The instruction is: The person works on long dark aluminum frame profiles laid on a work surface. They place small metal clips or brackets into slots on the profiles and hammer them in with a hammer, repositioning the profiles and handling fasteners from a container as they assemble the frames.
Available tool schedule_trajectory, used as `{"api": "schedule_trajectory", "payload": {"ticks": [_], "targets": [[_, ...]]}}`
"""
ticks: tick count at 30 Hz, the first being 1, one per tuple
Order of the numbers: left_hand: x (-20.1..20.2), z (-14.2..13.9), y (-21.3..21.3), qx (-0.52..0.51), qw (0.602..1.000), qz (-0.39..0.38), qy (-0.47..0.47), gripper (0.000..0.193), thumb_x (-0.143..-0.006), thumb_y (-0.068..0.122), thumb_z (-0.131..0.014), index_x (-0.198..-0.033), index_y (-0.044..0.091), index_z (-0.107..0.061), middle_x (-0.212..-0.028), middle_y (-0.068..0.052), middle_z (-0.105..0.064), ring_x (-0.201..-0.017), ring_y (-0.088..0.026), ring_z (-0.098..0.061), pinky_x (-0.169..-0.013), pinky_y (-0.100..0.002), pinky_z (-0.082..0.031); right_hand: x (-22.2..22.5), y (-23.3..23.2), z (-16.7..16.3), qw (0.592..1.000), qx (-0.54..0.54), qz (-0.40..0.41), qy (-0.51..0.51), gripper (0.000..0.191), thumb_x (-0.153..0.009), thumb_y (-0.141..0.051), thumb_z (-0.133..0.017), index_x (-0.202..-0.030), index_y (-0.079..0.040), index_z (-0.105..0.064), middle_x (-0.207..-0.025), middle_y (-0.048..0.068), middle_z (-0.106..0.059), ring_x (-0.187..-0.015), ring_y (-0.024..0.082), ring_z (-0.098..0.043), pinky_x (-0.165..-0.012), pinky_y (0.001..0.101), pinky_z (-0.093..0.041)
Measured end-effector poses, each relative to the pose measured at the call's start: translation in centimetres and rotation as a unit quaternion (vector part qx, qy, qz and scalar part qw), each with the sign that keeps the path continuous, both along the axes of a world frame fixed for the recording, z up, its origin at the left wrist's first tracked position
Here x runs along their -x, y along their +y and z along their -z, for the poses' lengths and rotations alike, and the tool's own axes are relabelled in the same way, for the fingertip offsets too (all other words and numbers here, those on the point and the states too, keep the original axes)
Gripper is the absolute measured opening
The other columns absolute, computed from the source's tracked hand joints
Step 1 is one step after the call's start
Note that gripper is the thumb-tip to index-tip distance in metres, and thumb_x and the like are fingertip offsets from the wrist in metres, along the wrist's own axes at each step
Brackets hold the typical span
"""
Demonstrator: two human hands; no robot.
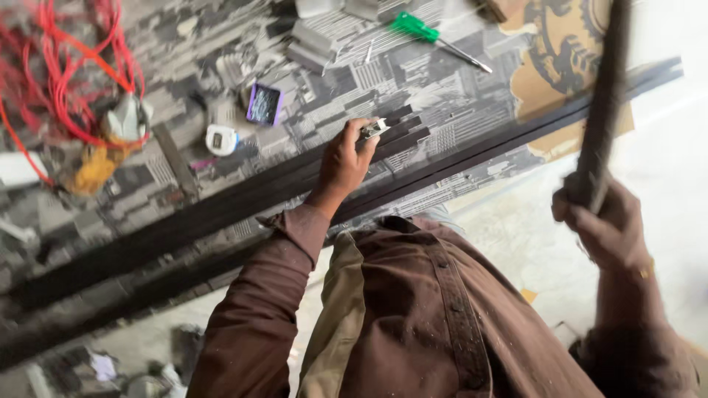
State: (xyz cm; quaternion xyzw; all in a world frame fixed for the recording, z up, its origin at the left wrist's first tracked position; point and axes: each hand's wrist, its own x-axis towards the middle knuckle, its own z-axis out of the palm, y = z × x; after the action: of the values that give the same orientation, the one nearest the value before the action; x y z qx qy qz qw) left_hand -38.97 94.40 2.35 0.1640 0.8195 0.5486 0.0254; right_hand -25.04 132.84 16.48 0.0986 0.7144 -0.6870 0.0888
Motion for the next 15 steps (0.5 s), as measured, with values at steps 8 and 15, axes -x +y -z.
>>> {"api": "schedule_trajectory", "payload": {"ticks": [8, 15], "targets": [[4.3, 5.8, 4.7, 0.129, 0.984, 0.107, 0.066, 0.032, -0.102, 0.018, -0.069, -0.129, 0.009, -0.054, -0.119, -0.015, -0.073, -0.104, -0.04, -0.071, -0.085, -0.048, -0.057, -10.6, -1.6, 2.4, 0.962, 0.095, 0.252, -0.035, 0.013, -0.099, 0.009, -0.058, -0.109, 0.001, -0.058, -0.076, 0.009, -0.058, -0.06, 0.016, -0.056, -0.057, 0.0294, -0.045], [3.8, 8.6, 4.7, 0.182, 0.98, 0.08, 0.011, 0.034, -0.1, 0.023, -0.073, -0.128, 0.01, -0.06, -0.111, -0.016, -0.076, -0.098, -0.038, -0.075, -0.078, -0.045, -0.06, -11.1, -3.3, 4.8, 0.953, 0.109, 0.266, -0.096, 0.004, -0.095, 0.007, -0.057, -0.098, 0.003, -0.057, -0.068, 0.008, -0.056, -0.055, 0.014, -0.053, -0.055, 0.0286, -0.043]]}}
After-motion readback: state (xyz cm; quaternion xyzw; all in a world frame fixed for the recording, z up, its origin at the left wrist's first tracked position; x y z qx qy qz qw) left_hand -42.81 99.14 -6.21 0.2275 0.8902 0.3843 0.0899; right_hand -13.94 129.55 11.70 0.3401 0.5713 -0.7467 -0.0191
